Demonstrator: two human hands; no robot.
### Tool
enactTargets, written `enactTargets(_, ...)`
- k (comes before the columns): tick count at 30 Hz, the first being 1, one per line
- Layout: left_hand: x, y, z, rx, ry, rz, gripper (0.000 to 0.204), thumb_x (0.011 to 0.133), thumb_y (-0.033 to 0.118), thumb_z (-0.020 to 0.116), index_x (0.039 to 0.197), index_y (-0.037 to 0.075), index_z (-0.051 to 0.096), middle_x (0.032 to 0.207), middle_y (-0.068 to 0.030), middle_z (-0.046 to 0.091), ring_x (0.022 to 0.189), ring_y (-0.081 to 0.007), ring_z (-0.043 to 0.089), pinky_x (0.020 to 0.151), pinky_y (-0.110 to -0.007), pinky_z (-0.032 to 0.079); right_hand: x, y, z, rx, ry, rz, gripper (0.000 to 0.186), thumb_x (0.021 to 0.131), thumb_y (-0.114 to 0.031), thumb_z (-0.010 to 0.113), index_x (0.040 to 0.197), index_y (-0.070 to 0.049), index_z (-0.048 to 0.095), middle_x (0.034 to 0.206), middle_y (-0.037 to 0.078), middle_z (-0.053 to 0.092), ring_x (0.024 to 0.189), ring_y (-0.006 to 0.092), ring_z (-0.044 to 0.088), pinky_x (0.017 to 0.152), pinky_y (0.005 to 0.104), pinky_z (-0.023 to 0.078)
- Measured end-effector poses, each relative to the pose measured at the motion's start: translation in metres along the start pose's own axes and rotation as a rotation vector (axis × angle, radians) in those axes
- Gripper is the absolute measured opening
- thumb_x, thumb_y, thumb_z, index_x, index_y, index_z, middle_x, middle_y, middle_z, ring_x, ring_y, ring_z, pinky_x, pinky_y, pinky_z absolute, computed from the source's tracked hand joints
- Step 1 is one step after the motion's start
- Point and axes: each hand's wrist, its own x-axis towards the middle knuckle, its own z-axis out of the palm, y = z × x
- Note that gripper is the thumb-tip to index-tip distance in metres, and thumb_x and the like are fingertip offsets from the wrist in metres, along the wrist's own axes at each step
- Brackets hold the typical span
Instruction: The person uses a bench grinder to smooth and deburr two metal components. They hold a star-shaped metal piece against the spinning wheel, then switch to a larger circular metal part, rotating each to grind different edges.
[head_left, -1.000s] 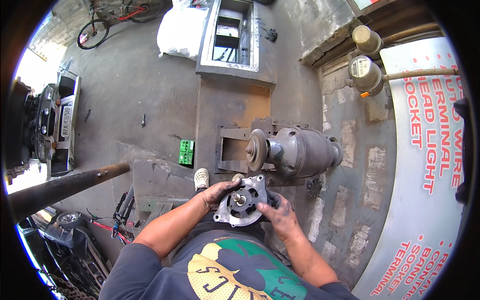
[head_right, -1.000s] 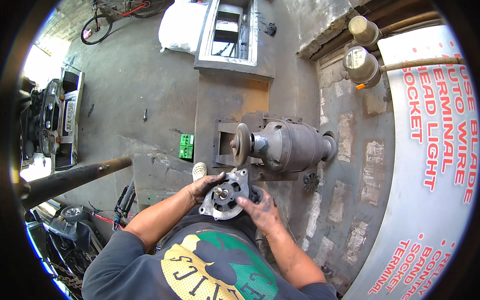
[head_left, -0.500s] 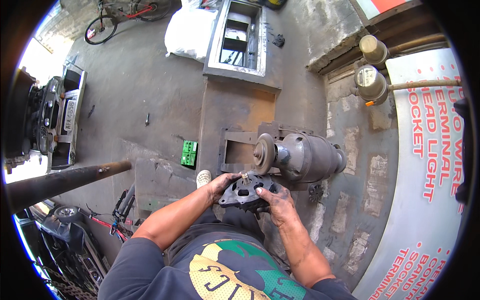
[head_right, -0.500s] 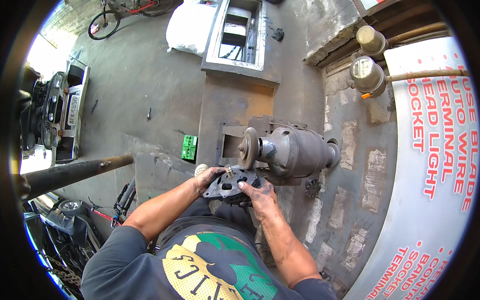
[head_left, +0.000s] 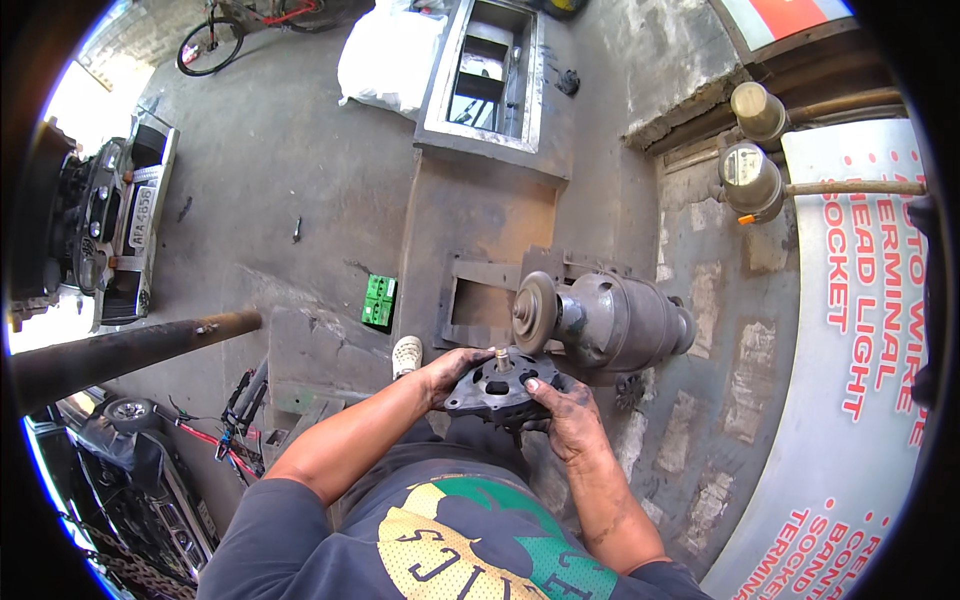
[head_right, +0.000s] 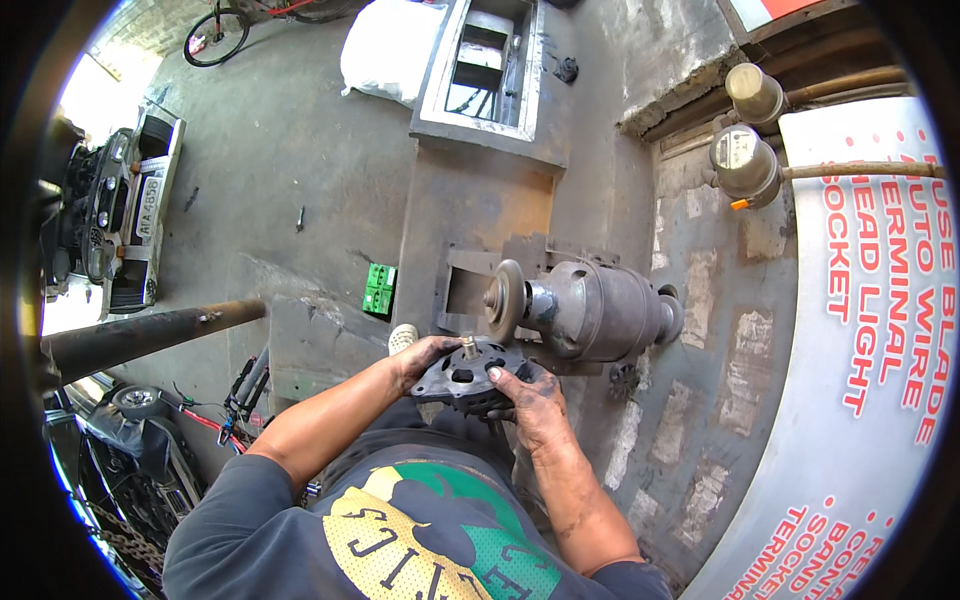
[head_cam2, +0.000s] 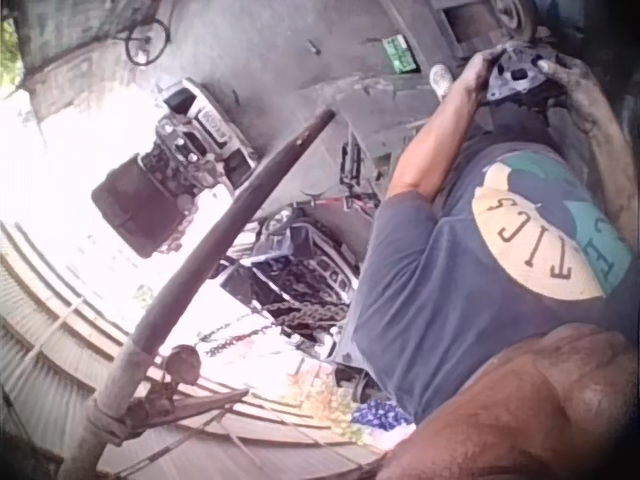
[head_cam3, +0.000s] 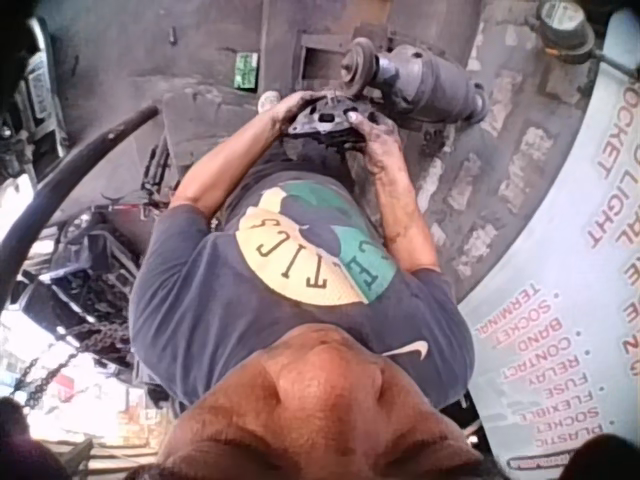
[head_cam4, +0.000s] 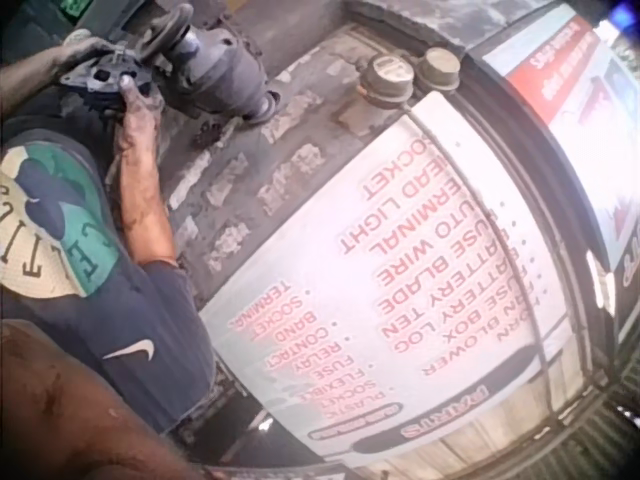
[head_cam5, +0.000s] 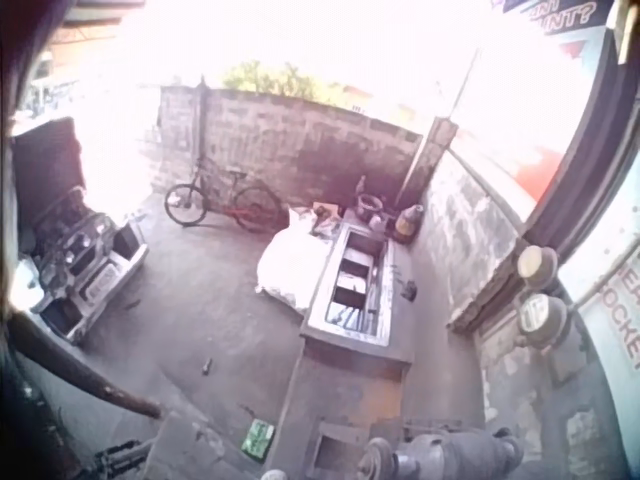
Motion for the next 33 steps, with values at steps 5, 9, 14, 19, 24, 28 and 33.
enactTargets(5, 0.003, -0.003, 0.004, 0.005, 0.03, -0.002, 0.038, 0.11, 0.034, 0.052, 0.136, 0.008, 0.064, 0.122, -0.013, 0.075, 0.102, -0.0255, 0.076, 0.09, -0.043, 0.065, -0.001, -0.006, -0.002, -0.024, 0.01, 0.004, 0.04, 0.085, -0.012, 0.083, 0.119, 0.004, 0.069, 0.1, 0.011, 0.076, 0.083, 0.0211, 0.075, 0.074, 0.0345, 0.063)
enactTargets(9, -0.016, -0.009, 0.005, -0.03, 0.052, 0.021, 0.042, 0.11, 0.035, 0.051, 0.139, 0.007, 0.062, 0.126, -0.0142, 0.073, 0.106, -0.0268, 0.076, 0.094, -0.043, 0.064, -0.007, 0.0, 0.008, 0.045, -0.03, -0.039, 0.039, 0.085, -0.01, 0.083, 0.118, 0.006, 0.069, 0.098, 0.012, 0.076, 0.084, 0.0214, 0.075, 0.075, 0.0338, 0.062)
enactTargets(14, -0.006, -0.009, -0.003, -0.065, 0.041, 0.037, 0.041, 0.111, 0.029, 0.049, 0.141, 0.004, 0.059, 0.128, -0.0135, 0.073, 0.106, -0.0255, 0.075, 0.095, -0.041, 0.063, 0.015, -0.004, -0.004, -0.024, -0.033, 0.039, 0.039, 0.085, -0.012, 0.083, 0.117, 0.006, 0.07, 0.102, 0.012, 0.077, 0.084, 0.022, 0.076, 0.075, 0.0354, 0.063)
enactTargets(19, -0.01, -0.011, 0.01, -0.069, 0.083, 0.046, 0.042, 0.11, 0.031, 0.05, 0.142, 0.004, 0.059, 0.127, -0.014, 0.072, 0.107, -0.0253, 0.075, 0.096, -0.042, 0.063, 0.009, -0.012, -0.008, -0.03, -0.096, 0.039, 0.039, 0.084, -0.012, 0.084, 0.115, 0.007, 0.071, 0.101, 0.014, 0.076, 0.086, 0.0226, 0.075, 0.076, 0.0372, 0.062)
enactTargets(24, -0.011, -0.011, 0.007, -0.132, 0.045, 0.057, 0.042, 0.11, 0.03, 0.05, 0.141, 0.003, 0.059, 0.131, -0.0172, 0.07, 0.11, -0.0275, 0.074, 0.097, -0.045, 0.062, 0.027, -0.007, -0.013, -0.073, -0.085, 0.085, 0.035, 0.086, -0.014, 0.083, 0.112, 0.007, 0.072, 0.099, 0.015, 0.077, 0.082, 0.0234, 0.077, 0.069, 0.0355, 0.064)
enactTargets(28, 0.002, -0.01, -0.004, -0.094, 0.009, 0.094, 0.043, 0.109, 0.03, 0.05, 0.141, 0.002, 0.058, 0.132, -0.0174, 0.07, 0.112, -0.0294, 0.074, 0.1, -0.046, 0.061, 0.03, -0.021, -0.013, -0.125, -0.129, 0.127, 0.035, 0.088, -0.015, 0.082, 0.112, 0.007, 0.072, 0.095, 0.015, 0.078, 0.075, 0.0242, 0.078, 0.062, 0.0363, 0.064)
enactTargets(33, -0.01, -0.016, -0.002, -0.124, 0.032, 0.05, 0.043, 0.11, 0.032, 0.049, 0.143, 0.005, 0.058, 0.131, -0.0159, 0.071, 0.112, -0.0283, 0.074, 0.099, -0.045, 0.061, 0.026, -0.004, -0.015, -0.081, -0.136, 0.075, 0.037, 0.087, -0.015, 0.083, 0.111, 0.01, 0.07, 0.092, 0.017, 0.077, 0.073, 0.0252, 0.077, 0.062, 0.0374, 0.065)
